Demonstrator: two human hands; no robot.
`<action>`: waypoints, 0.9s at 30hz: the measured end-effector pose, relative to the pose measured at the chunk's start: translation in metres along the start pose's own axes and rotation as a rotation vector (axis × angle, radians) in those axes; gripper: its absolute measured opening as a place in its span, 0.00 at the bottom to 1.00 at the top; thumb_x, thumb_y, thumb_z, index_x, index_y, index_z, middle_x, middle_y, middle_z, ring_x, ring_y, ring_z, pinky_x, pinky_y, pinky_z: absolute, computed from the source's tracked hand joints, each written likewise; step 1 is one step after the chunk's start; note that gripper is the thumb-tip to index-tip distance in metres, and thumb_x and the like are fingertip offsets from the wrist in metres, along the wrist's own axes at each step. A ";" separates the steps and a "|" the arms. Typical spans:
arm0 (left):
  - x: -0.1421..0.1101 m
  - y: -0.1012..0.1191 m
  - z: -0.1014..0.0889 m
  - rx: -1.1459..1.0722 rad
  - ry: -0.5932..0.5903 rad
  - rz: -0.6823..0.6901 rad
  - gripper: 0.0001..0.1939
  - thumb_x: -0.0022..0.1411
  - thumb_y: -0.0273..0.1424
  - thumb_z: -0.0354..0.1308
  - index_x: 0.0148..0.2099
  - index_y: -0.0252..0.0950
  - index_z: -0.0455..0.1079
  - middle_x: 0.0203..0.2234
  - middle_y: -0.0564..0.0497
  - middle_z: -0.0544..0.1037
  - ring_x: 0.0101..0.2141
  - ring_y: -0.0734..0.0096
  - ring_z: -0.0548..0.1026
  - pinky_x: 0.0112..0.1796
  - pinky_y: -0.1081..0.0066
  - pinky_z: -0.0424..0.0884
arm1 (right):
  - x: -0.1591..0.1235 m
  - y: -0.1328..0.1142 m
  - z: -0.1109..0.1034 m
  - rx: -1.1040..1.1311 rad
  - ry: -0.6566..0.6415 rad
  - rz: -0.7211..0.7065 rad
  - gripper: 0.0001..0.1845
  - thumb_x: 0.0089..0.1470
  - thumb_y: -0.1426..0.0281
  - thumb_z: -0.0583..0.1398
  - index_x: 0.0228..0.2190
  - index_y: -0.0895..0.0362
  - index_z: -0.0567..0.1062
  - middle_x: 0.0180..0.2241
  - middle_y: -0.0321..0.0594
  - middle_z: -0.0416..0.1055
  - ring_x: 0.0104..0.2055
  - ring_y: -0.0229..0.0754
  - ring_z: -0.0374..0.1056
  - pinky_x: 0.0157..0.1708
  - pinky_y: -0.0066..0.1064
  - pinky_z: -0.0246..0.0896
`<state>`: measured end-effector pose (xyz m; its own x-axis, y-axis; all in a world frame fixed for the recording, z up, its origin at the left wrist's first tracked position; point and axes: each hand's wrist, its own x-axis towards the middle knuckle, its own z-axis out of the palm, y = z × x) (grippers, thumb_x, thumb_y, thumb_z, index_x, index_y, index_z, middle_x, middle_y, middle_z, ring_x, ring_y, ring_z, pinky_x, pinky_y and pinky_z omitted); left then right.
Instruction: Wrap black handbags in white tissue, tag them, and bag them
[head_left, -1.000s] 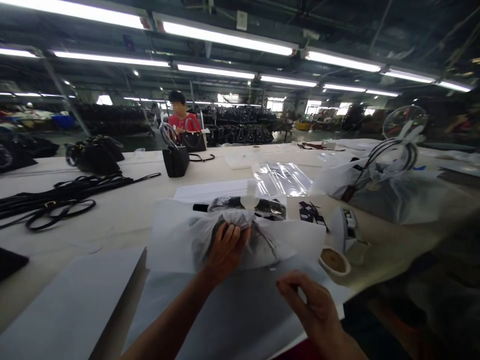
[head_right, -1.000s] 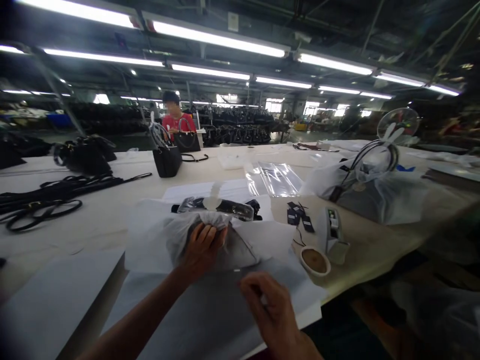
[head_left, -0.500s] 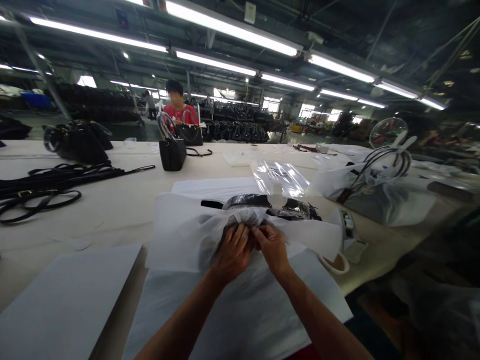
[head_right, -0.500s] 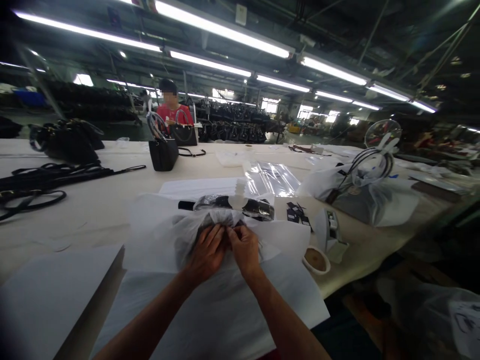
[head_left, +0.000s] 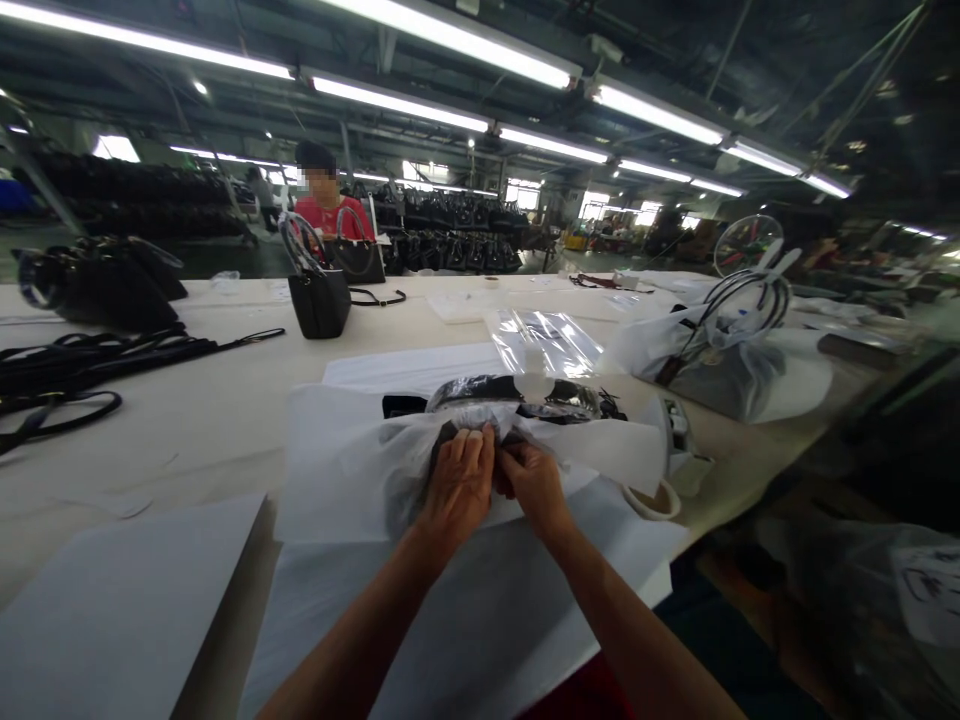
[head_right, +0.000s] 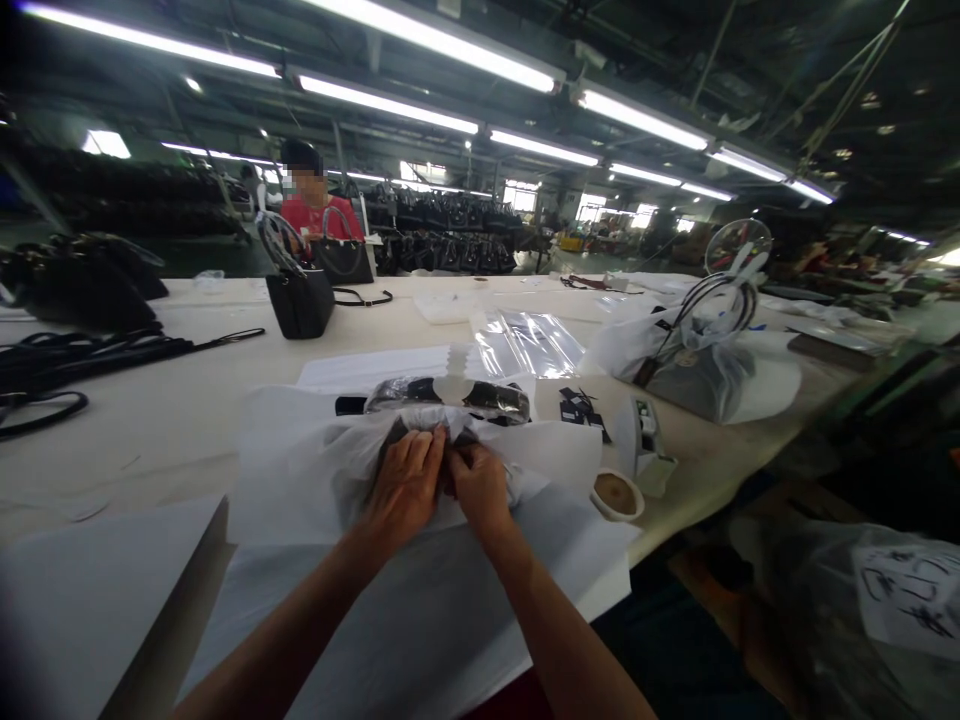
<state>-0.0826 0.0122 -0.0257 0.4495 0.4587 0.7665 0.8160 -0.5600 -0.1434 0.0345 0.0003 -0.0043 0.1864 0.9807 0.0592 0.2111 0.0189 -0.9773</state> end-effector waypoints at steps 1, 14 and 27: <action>0.000 0.000 0.001 0.004 -0.005 0.003 0.21 0.60 0.22 0.46 0.56 0.21 0.60 0.38 0.38 0.72 0.43 0.54 0.68 0.40 0.61 0.67 | -0.001 0.002 0.000 0.034 -0.002 0.008 0.11 0.46 0.62 0.57 0.21 0.57 0.71 0.14 0.33 0.67 0.14 0.37 0.61 0.14 0.27 0.56; -0.004 -0.002 -0.002 0.030 -0.029 0.040 0.21 0.64 0.23 0.44 0.58 0.20 0.56 0.40 0.38 0.71 0.45 0.55 0.66 0.42 0.62 0.62 | -0.006 0.017 0.009 -0.153 0.264 -0.122 0.14 0.47 0.67 0.60 0.36 0.60 0.67 0.23 0.40 0.71 0.23 0.43 0.67 0.25 0.31 0.61; -0.005 -0.008 0.000 0.120 -0.017 0.104 0.24 0.63 0.23 0.46 0.61 0.26 0.54 0.39 0.39 0.73 0.44 0.57 0.69 0.42 0.62 0.63 | -0.011 0.031 -0.009 -0.554 0.333 -0.189 0.09 0.51 0.63 0.58 0.25 0.55 0.71 0.21 0.36 0.70 0.23 0.40 0.65 0.23 0.28 0.53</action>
<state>-0.0912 0.0144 -0.0290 0.5392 0.4151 0.7328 0.8018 -0.5191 -0.2960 0.0475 -0.0117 -0.0334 0.3654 0.8561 0.3654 0.7137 -0.0057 -0.7004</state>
